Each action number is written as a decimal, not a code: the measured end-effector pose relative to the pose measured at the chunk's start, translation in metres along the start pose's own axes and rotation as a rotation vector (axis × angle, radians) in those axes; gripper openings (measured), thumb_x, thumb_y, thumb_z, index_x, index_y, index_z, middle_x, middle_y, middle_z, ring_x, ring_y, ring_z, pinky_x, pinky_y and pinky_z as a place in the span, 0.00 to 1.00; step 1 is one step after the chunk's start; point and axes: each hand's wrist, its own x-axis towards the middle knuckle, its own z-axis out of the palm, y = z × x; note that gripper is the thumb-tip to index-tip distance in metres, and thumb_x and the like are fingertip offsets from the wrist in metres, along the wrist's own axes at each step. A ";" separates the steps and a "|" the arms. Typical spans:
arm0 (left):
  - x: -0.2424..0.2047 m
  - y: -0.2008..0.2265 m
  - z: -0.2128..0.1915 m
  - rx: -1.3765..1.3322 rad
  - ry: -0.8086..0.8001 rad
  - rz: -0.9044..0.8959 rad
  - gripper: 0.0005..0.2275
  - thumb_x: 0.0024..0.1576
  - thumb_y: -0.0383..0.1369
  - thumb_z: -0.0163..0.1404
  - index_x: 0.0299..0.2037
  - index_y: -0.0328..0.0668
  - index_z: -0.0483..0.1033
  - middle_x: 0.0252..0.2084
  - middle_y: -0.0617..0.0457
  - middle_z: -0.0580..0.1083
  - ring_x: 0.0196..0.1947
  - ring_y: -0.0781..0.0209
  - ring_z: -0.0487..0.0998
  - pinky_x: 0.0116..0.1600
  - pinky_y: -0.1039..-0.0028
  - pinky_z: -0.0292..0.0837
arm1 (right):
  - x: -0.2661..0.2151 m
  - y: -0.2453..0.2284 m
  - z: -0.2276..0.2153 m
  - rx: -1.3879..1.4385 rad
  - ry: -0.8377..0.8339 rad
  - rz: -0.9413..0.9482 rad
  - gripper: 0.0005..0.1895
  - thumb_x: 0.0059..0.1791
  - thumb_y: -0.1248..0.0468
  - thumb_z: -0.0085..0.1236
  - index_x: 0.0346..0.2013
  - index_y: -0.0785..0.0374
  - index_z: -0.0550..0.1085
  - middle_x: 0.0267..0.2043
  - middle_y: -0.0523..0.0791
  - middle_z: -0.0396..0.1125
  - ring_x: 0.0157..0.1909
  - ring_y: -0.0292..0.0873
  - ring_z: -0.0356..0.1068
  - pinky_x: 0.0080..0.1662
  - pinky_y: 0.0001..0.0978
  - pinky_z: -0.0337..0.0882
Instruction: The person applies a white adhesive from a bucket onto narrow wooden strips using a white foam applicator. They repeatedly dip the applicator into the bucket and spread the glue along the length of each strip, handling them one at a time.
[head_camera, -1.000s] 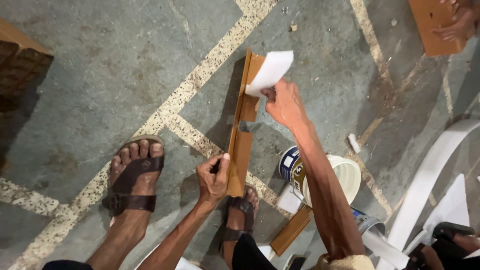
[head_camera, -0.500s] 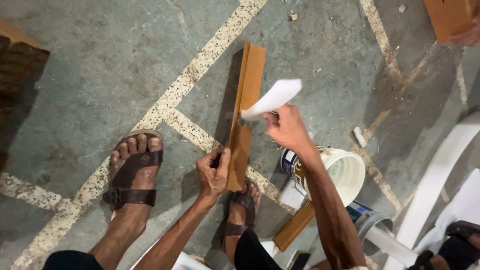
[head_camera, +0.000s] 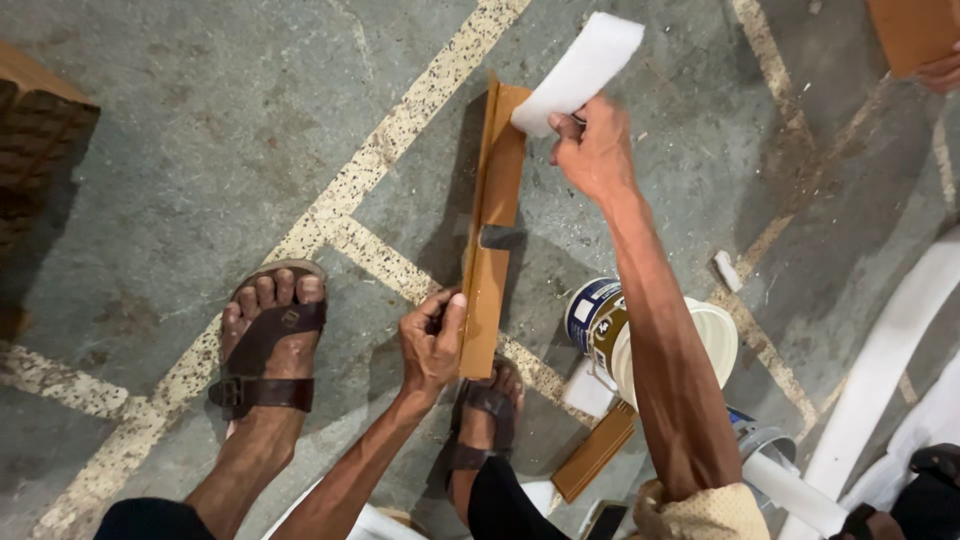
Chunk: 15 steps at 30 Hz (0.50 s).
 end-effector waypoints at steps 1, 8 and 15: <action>-0.002 0.000 -0.001 0.007 -0.002 -0.006 0.14 0.62 0.36 0.52 0.49 0.30 0.82 0.31 0.56 0.78 0.29 0.73 0.75 0.32 0.80 0.71 | -0.003 0.001 0.003 -0.057 -0.016 -0.005 0.04 0.51 0.74 0.55 0.41 0.73 0.75 0.31 0.52 0.76 0.25 0.44 0.76 0.30 0.37 0.72; -0.001 -0.006 -0.002 0.001 -0.007 -0.043 0.14 0.61 0.34 0.53 0.50 0.32 0.82 0.33 0.57 0.79 0.30 0.73 0.75 0.34 0.80 0.71 | -0.055 0.007 0.016 -0.153 -0.117 -0.157 0.12 0.47 0.78 0.50 0.44 0.71 0.75 0.37 0.57 0.76 0.38 0.53 0.79 0.40 0.42 0.76; 0.000 -0.007 -0.001 -0.028 0.005 0.012 0.13 0.60 0.34 0.54 0.49 0.31 0.82 0.35 0.56 0.80 0.32 0.72 0.77 0.36 0.80 0.72 | -0.096 -0.014 0.006 0.010 -0.293 0.066 0.10 0.50 0.76 0.47 0.42 0.72 0.75 0.34 0.52 0.75 0.28 0.44 0.76 0.32 0.37 0.75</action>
